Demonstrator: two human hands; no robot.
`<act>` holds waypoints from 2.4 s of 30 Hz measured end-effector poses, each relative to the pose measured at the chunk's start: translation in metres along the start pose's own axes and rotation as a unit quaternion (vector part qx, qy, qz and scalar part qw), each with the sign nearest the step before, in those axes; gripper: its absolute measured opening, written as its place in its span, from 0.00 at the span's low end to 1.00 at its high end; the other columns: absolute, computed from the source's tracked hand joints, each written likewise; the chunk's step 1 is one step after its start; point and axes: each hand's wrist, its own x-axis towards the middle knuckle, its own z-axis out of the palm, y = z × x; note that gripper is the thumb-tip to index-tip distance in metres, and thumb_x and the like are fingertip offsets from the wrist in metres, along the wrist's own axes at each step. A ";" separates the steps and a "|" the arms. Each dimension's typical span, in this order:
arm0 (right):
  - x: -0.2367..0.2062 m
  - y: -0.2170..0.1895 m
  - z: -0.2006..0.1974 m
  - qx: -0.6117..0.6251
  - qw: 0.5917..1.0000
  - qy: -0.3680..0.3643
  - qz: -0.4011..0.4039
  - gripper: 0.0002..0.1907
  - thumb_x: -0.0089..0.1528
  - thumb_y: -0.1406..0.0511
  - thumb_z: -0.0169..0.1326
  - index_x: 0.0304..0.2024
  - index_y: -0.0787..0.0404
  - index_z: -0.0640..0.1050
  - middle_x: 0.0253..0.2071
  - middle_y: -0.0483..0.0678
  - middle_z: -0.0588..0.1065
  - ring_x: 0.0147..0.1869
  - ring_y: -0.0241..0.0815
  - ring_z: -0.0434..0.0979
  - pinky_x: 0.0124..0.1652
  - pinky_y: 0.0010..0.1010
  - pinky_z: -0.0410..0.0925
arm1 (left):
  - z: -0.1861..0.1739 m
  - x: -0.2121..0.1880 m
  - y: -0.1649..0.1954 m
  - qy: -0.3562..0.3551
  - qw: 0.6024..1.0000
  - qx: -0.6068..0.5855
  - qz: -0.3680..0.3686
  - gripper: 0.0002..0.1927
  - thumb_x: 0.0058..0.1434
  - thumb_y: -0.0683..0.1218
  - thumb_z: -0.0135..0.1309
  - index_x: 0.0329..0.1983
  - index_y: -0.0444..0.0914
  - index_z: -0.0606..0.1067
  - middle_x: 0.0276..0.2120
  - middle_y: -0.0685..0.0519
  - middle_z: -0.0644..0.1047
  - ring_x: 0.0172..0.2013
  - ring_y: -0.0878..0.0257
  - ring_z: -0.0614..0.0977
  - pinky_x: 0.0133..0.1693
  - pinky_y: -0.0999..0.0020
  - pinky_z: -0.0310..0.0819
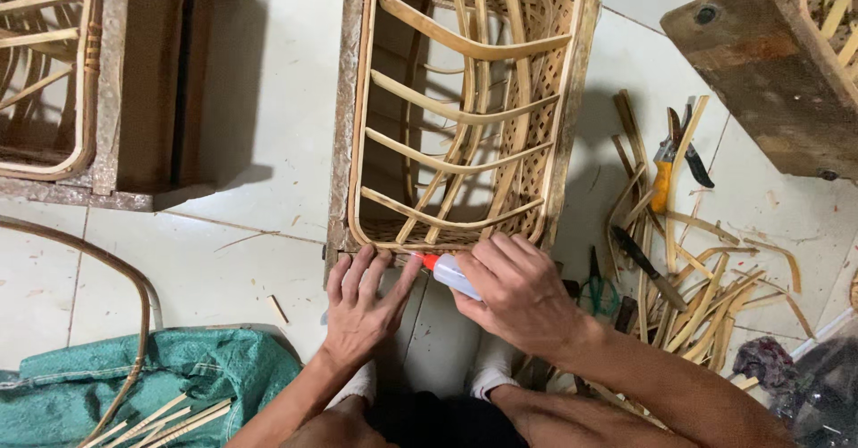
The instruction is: The person assembles a rectangular bamboo basket by inserting thin bamboo strips into a wooden frame. They apply glue to the joints, use a hammer to tap the strips into place, and trim excess material with a knife.
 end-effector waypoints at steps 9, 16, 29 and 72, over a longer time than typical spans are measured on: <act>0.005 0.004 -0.014 0.040 0.999 0.011 0.028 0.20 0.50 0.61 0.69 0.39 0.68 0.80 0.30 0.51 0.74 0.34 0.45 0.75 0.36 0.39 0.71 | -0.018 0.006 -0.019 -0.039 0.995 -0.094 0.005 0.28 0.62 0.44 0.61 0.66 0.40 0.71 0.64 0.41 0.67 0.64 0.46 0.69 0.63 0.49 0.66; 0.007 0.003 0.005 0.028 0.999 0.030 -0.005 0.20 0.50 0.63 0.69 0.40 0.70 0.82 0.31 0.50 0.75 0.36 0.44 0.76 0.37 0.37 0.72 | -0.042 0.019 -0.022 -0.113 0.993 -0.012 0.035 0.35 0.56 0.44 0.59 0.69 0.40 0.67 0.69 0.44 0.64 0.64 0.47 0.69 0.63 0.48 0.62; 0.009 0.010 0.010 0.048 0.998 0.032 0.001 0.21 0.50 0.61 0.70 0.39 0.70 0.82 0.30 0.50 0.75 0.34 0.42 0.74 0.35 0.35 0.72 | -0.050 0.023 -0.048 -0.081 0.990 -0.117 0.001 0.26 0.60 0.44 0.61 0.62 0.34 0.71 0.61 0.42 0.71 0.60 0.49 0.72 0.59 0.51 0.64; -0.038 0.034 0.032 0.072 0.995 0.070 0.007 0.14 0.58 0.63 0.70 0.41 0.64 0.82 0.34 0.50 0.79 0.34 0.42 0.77 0.33 0.34 0.73 | -0.049 0.069 -0.054 -0.183 0.970 -0.126 0.099 0.31 0.49 0.38 0.59 0.60 0.37 0.74 0.51 0.49 0.75 0.44 0.54 0.76 0.49 0.58 0.71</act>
